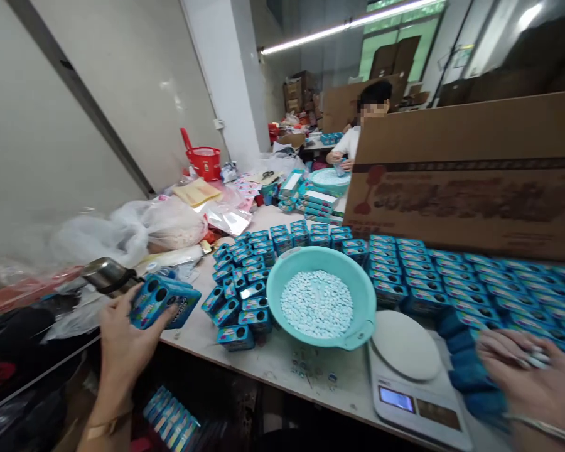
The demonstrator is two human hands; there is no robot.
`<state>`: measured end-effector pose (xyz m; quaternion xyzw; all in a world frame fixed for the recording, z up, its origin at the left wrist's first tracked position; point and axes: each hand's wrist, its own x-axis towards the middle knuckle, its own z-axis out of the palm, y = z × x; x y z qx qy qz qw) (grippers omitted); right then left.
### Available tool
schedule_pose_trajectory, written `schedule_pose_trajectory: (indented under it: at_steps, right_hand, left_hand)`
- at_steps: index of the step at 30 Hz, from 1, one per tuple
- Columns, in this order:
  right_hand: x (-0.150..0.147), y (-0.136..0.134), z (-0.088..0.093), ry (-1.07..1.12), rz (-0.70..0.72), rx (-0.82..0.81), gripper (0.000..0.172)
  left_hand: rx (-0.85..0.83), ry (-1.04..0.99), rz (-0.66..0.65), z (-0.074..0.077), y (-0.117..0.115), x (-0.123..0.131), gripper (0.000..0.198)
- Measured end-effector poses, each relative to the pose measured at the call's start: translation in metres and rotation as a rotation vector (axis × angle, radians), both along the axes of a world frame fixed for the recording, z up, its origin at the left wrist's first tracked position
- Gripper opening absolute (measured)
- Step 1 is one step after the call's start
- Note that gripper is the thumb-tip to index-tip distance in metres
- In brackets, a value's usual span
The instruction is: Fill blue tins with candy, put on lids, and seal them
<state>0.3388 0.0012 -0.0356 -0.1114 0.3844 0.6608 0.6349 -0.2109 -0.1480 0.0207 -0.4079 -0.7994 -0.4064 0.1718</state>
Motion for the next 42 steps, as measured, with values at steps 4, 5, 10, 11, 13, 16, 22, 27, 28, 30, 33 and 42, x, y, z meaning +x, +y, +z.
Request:
schedule_pose_trajectory:
  at_steps: [4, 5, 10, 11, 13, 16, 22, 27, 28, 30, 33, 42]
  right_hand:
    - [-0.008, -0.002, 0.002, -0.523, -0.028, 0.283, 0.029]
    - [-0.009, -0.003, -0.001, -0.559, -0.009, 0.303, 0.028]
    - [0.016, -0.019, -0.019, -0.624, -0.056, 0.457, 0.024]
    - [0.025, -0.024, -0.023, -0.628, -0.090, 0.470, 0.024]
    - [0.043, -0.035, -0.029, -0.626, -0.167, 0.464, 0.022]
    - [0.066, -0.050, -0.036, -0.631, -0.250, 0.440, 0.021]
    - [0.075, -0.052, -0.039, -0.653, -0.227, 0.452, 0.022]
    - [0.065, -0.046, -0.029, -0.603, -0.215, 0.420, 0.022]
    - [0.063, -0.045, -0.027, -0.609, -0.209, 0.416, 0.023]
    - [0.059, -0.041, -0.023, -0.625, -0.185, 0.403, 0.026]
    - [0.048, -0.035, -0.017, -0.644, -0.132, 0.367, 0.029]
    - [0.015, -0.017, -0.005, -0.748, 0.000, 0.342, 0.033]
  left_hand:
    - [0.006, 0.072, -0.466, 0.041, 0.034, 0.104, 0.064]
    - [-0.006, 0.056, -0.601, 0.040, 0.047, 0.136, 0.060]
    - [-0.163, -0.168, -1.231, -0.012, 0.106, 0.289, 0.044]
    - [-0.199, -0.214, -1.300, -0.028, 0.115, 0.313, 0.045]
    - [-0.269, -0.277, -1.372, -0.058, 0.131, 0.348, 0.046]
    - [-0.362, -0.331, -1.369, -0.094, 0.148, 0.375, 0.046]
    - [-0.339, -0.358, -1.352, -0.098, 0.140, 0.358, 0.040]
    - [-0.257, -0.349, -1.227, -0.055, 0.082, 0.295, 0.031]
    - [-0.269, -0.345, -1.171, -0.052, 0.070, 0.280, 0.031]
    - [-0.312, -0.339, -1.078, -0.056, 0.049, 0.253, 0.029]
    - [-0.386, -0.345, -0.984, -0.083, 0.028, 0.220, 0.031]
    - [-0.390, -0.307, -0.851, -0.138, 0.027, 0.194, 0.035]
